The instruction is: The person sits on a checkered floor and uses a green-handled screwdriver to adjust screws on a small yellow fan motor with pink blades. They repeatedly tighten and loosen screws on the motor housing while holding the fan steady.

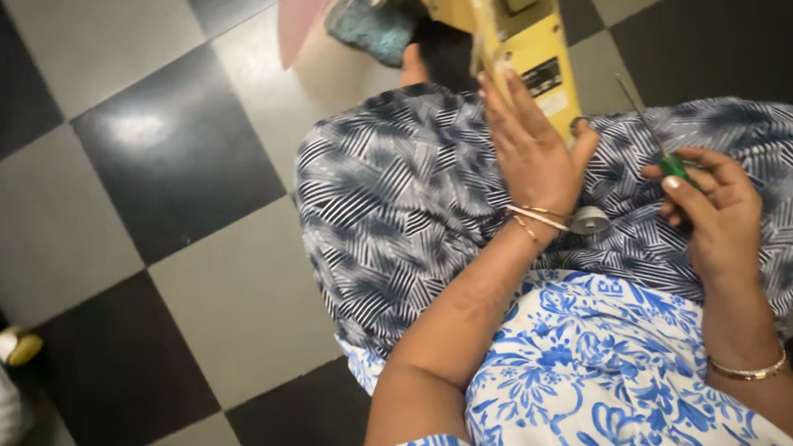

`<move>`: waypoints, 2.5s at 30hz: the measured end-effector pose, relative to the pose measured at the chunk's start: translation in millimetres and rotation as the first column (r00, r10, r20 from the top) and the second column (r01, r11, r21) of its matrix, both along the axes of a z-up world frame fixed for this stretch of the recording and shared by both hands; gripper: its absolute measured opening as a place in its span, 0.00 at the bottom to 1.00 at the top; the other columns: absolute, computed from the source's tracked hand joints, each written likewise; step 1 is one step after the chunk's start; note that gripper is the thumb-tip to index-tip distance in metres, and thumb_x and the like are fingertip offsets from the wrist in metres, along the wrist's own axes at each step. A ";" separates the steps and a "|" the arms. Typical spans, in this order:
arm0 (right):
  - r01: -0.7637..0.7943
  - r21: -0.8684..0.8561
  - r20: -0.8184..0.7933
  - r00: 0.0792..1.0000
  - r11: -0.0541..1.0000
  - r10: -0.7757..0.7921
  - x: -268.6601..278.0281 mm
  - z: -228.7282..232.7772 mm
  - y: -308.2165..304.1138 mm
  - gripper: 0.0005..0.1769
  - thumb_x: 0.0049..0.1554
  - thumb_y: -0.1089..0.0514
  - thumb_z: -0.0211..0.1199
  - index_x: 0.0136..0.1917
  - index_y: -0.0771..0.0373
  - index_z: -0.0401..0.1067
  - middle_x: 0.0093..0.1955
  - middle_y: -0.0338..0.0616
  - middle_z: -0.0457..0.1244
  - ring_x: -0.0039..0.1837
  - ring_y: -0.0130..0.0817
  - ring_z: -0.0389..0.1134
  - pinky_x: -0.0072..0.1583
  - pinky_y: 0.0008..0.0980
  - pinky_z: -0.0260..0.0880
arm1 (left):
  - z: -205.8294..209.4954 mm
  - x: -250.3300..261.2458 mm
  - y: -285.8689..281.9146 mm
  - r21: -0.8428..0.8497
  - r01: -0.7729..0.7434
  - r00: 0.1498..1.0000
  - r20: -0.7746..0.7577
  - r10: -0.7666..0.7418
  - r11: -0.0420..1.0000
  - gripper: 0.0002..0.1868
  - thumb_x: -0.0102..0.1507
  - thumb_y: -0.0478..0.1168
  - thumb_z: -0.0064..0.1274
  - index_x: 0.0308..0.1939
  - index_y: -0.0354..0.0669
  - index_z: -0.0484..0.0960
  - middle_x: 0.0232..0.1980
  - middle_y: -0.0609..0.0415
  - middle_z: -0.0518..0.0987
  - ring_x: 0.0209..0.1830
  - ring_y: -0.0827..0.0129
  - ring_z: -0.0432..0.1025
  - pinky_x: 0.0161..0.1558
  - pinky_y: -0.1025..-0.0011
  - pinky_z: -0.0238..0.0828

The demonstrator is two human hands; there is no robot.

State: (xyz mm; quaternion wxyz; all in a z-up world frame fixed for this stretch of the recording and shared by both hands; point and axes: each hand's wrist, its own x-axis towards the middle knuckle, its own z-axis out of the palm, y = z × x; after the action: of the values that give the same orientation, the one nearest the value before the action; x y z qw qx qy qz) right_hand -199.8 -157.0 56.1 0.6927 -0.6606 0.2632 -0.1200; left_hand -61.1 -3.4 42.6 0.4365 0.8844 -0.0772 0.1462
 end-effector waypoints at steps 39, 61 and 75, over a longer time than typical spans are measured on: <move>0.142 -0.238 0.329 0.943 0.961 -0.058 -12.7 19.0 -11.7 0.12 0.69 0.74 0.63 0.62 0.72 0.62 0.58 0.69 0.69 0.48 0.36 0.72 0.52 0.27 0.75 | -50.8 13.9 4.9 -0.548 0.014 0.932 -0.296 -0.209 0.836 0.62 0.54 0.46 0.65 0.80 0.24 0.42 0.76 0.25 0.58 0.77 0.37 0.57 0.76 0.57 0.54; -0.023 -0.386 0.163 0.982 0.922 0.092 -8.7 50.9 -2.4 0.18 0.71 0.71 0.61 0.66 0.67 0.55 0.60 0.57 0.66 0.59 0.33 0.71 0.58 0.21 0.74 | -17.2 17.3 12.2 -0.398 -0.178 0.939 -0.342 0.035 0.900 0.41 0.73 0.57 0.48 0.76 0.24 0.57 0.71 0.28 0.64 0.73 0.38 0.60 0.74 0.50 0.55; -0.043 -0.737 -0.041 0.999 0.674 0.020 -0.7 79.3 1.6 0.12 0.69 0.66 0.68 0.56 0.72 0.65 0.50 0.51 0.65 0.47 0.27 0.67 0.50 0.21 0.66 | 23.2 -12.5 9.3 0.039 0.525 0.826 0.217 -0.520 0.851 0.11 0.63 0.40 0.55 0.50 0.53 0.83 0.50 0.64 0.75 0.54 0.67 0.69 0.57 0.64 0.63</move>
State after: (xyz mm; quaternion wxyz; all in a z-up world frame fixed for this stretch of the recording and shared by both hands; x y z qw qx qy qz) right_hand -200.5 -155.4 135.4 0.3656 -0.8900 0.1911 -0.1943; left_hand -73.6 5.8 65.8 0.4586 0.8028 -0.3619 0.1190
